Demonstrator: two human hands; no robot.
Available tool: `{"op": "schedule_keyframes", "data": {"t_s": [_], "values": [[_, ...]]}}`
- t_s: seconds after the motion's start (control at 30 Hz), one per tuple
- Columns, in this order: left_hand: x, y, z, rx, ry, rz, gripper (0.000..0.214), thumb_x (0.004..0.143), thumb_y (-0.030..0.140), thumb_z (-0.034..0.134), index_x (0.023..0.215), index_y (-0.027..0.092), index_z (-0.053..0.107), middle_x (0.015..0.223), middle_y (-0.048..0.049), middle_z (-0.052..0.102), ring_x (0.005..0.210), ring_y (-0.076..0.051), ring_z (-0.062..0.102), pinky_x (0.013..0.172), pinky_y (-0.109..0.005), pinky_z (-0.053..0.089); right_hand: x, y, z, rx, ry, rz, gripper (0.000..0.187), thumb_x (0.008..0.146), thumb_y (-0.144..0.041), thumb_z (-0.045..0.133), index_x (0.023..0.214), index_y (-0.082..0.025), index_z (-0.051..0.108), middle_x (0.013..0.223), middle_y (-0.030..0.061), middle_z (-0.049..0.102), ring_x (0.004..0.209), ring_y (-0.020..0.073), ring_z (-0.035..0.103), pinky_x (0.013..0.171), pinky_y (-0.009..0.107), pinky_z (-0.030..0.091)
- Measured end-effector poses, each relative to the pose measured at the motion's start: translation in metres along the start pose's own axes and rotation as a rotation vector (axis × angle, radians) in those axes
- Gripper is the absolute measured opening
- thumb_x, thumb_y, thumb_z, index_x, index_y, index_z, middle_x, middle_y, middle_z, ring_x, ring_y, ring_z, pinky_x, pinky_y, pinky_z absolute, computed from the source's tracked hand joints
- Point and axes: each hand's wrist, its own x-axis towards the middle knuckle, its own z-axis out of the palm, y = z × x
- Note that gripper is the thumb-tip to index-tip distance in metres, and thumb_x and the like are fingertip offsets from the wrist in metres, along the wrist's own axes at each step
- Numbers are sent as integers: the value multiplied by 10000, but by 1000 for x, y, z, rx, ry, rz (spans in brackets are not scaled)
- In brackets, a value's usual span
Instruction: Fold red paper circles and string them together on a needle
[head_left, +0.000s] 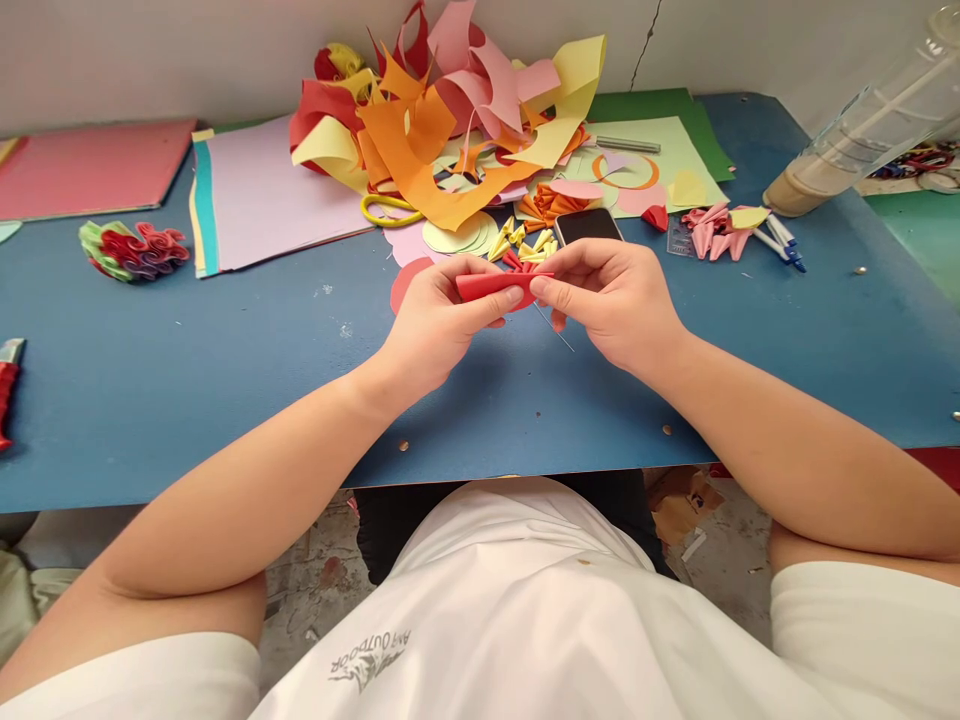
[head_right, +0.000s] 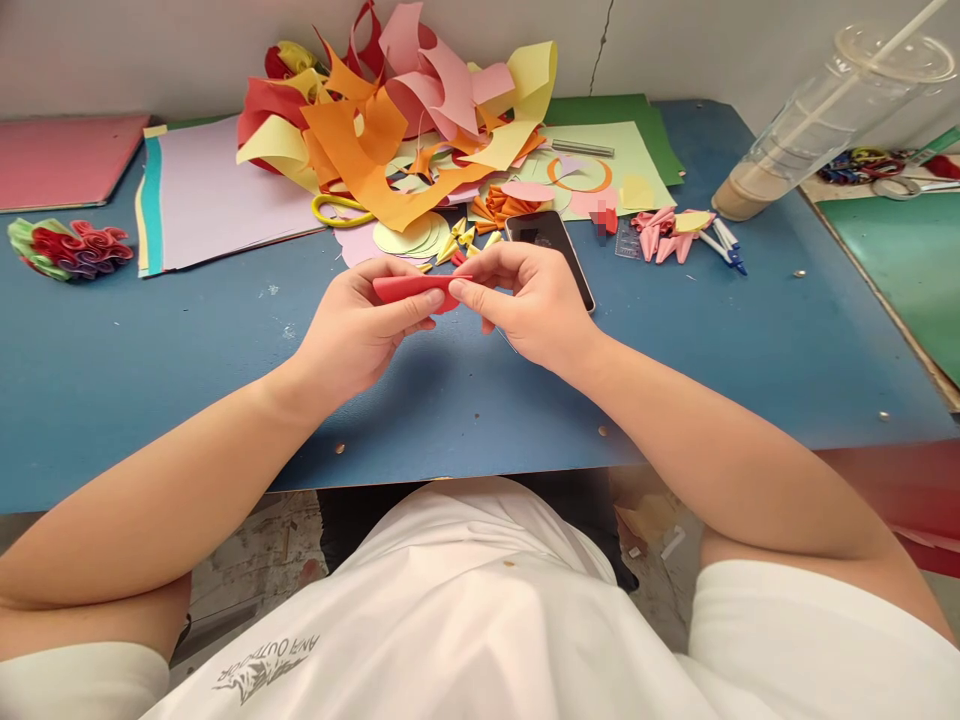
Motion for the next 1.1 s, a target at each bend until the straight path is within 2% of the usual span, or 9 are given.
{"op": "schedule_keyframes", "data": {"t_s": [0.2, 0.33, 0.57, 0.73, 0.87, 0.97, 1.1], "values": [[1, 0, -1, 2, 1, -7, 583, 604, 445, 1227, 839, 225, 741, 853, 8, 808, 812, -156, 773, 767, -302, 654, 0, 2, 0, 1, -11, -1, 526, 844, -668, 1087, 955, -224, 826, 930, 60, 848, 766, 197, 764, 545, 324, 666], [1, -1, 0, -43, -11, -18, 557, 611, 389, 1228, 842, 212, 753, 835, 16, 809, 781, -133, 762, 776, -292, 667, -1, 2, -1, -21, -7, 3, 512, 872, -671, 1068, 957, -224, 831, 871, 47, 821, 739, 192, 756, 541, 326, 662], [0, 0, 1, -47, -2, -21, 512, 642, 309, 1209, 830, 199, 746, 810, 29, 798, 777, -119, 769, 764, -263, 667, -4, -12, 5, 21, 58, 62, 501, 807, -636, 1116, 892, -219, 851, 822, 34, 793, 709, 168, 730, 513, 288, 613], [1, -1, 1, -34, -1, -10, 499, 670, 284, 1197, 834, 202, 732, 808, 29, 793, 769, -124, 774, 765, -274, 679, -3, -13, 4, 41, 39, 67, 480, 800, -599, 1132, 884, -230, 838, 783, 21, 758, 702, 178, 722, 528, 303, 610], [2, -1, 0, -32, -17, -6, 509, 658, 299, 1198, 839, 203, 731, 816, 26, 781, 785, -128, 776, 789, -285, 685, -3, -7, 0, 6, 15, 34, 431, 869, -570, 1089, 886, -239, 814, 781, 14, 738, 697, 176, 701, 549, 311, 600], [2, -1, 0, -12, -46, -8, 497, 650, 325, 1189, 835, 201, 744, 821, 22, 772, 777, -127, 762, 788, -292, 677, -3, -1, -1, -47, 0, -41, 383, 922, -544, 1041, 906, -241, 808, 853, 25, 758, 739, 174, 700, 568, 303, 579], [0, 1, 1, 109, -83, -11, 466, 648, 365, 1170, 796, 190, 765, 810, -1, 772, 758, -142, 748, 736, -288, 632, -6, 4, 1, -111, -27, -141, 220, 975, -421, 944, 921, -238, 835, 946, 52, 805, 830, 194, 728, 609, 305, 583]]}}
